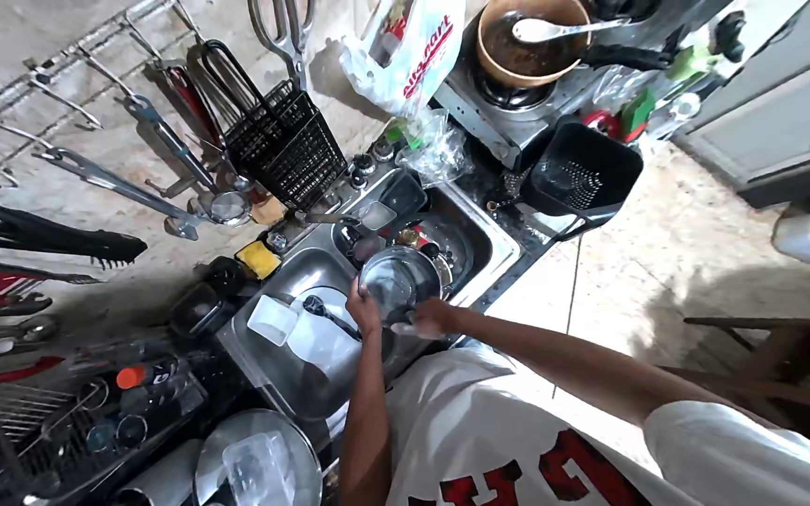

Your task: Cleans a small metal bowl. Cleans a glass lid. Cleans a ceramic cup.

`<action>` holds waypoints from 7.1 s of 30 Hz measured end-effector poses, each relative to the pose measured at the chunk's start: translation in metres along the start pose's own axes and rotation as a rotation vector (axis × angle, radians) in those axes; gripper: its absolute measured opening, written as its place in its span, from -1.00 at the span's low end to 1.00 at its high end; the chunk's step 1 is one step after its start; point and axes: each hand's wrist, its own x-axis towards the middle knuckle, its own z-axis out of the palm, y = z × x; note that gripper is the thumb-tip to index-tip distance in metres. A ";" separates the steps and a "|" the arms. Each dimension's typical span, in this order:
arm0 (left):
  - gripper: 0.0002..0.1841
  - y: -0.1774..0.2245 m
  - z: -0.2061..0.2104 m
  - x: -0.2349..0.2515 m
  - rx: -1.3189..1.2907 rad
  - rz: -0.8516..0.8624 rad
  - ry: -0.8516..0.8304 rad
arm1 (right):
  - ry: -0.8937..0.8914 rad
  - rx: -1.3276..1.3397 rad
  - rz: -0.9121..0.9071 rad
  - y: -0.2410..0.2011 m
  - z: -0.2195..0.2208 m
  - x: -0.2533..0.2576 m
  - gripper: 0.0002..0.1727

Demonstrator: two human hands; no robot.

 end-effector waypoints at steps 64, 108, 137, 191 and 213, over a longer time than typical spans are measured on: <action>-0.47 0.113 -0.008 -0.028 -0.425 0.053 -0.112 | 0.794 2.707 -0.109 0.004 -0.012 0.014 -0.28; -0.72 0.034 -0.017 -0.050 0.914 0.891 -0.646 | 0.663 0.590 0.412 0.039 -0.048 0.008 -0.67; -0.52 -0.025 -0.010 -0.028 -0.191 -0.040 0.388 | 0.785 0.915 0.027 0.043 -0.006 0.018 -0.42; -0.57 -0.014 -0.054 0.005 0.181 0.015 -0.017 | 0.416 0.386 0.483 -0.014 -0.046 0.008 -0.59; -0.58 0.003 -0.047 0.030 0.201 0.035 -0.153 | 0.466 0.421 0.553 -0.004 -0.026 0.003 -0.55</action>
